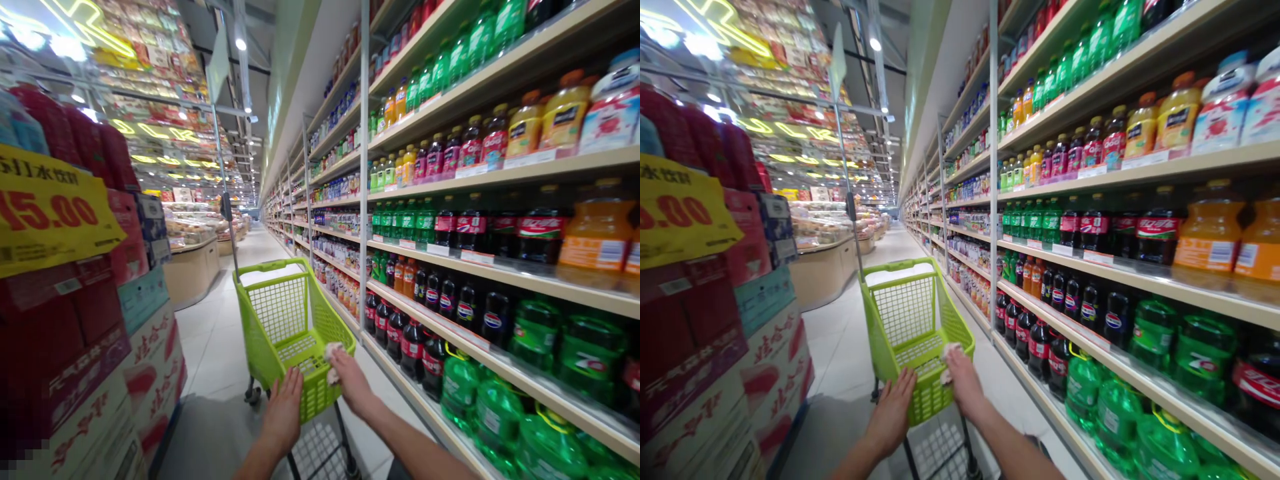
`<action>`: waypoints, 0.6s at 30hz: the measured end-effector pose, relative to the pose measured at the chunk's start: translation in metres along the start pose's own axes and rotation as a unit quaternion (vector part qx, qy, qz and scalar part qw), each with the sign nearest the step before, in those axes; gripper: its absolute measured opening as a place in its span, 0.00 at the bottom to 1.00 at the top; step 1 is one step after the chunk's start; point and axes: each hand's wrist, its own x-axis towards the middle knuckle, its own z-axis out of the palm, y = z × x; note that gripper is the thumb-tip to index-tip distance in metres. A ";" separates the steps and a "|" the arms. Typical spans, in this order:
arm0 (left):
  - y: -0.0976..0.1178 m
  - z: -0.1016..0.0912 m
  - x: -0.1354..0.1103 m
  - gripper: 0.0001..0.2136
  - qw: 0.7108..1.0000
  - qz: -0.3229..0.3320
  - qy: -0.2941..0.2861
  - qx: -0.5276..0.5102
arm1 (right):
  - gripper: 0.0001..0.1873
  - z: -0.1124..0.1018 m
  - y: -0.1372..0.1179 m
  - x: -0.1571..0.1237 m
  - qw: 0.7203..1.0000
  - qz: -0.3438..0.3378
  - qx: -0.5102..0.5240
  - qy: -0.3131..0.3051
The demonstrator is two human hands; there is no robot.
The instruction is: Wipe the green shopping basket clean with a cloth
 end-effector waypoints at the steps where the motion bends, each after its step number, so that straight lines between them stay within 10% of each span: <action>1: 0.001 -0.002 0.000 0.38 1.000 0.000 -0.002 -0.004 | 0.23 0.006 -0.013 -0.003 0.999 -0.041 0.023 -0.006; 4: 0.002 -0.009 -0.004 0.38 1.000 0.006 -0.007 -0.017 | 0.24 0.010 -0.036 -0.007 0.994 -0.087 0.066 -0.023; 9: 0.004 -0.015 -0.008 0.39 0.999 0.002 -0.012 -0.036 | 0.24 -0.022 -0.015 0.003 0.992 0.107 0.058 -0.015; 13: 0.012 -0.011 -0.001 0.37 0.993 -0.001 0.018 -0.115 | 0.23 -0.013 -0.034 0.004 0.976 0.084 0.197 0.036; 18: 0.011 -0.005 0.021 0.28 0.911 -0.005 0.096 -0.402 | 0.21 -0.006 -0.084 0.009 0.899 0.130 0.412 0.070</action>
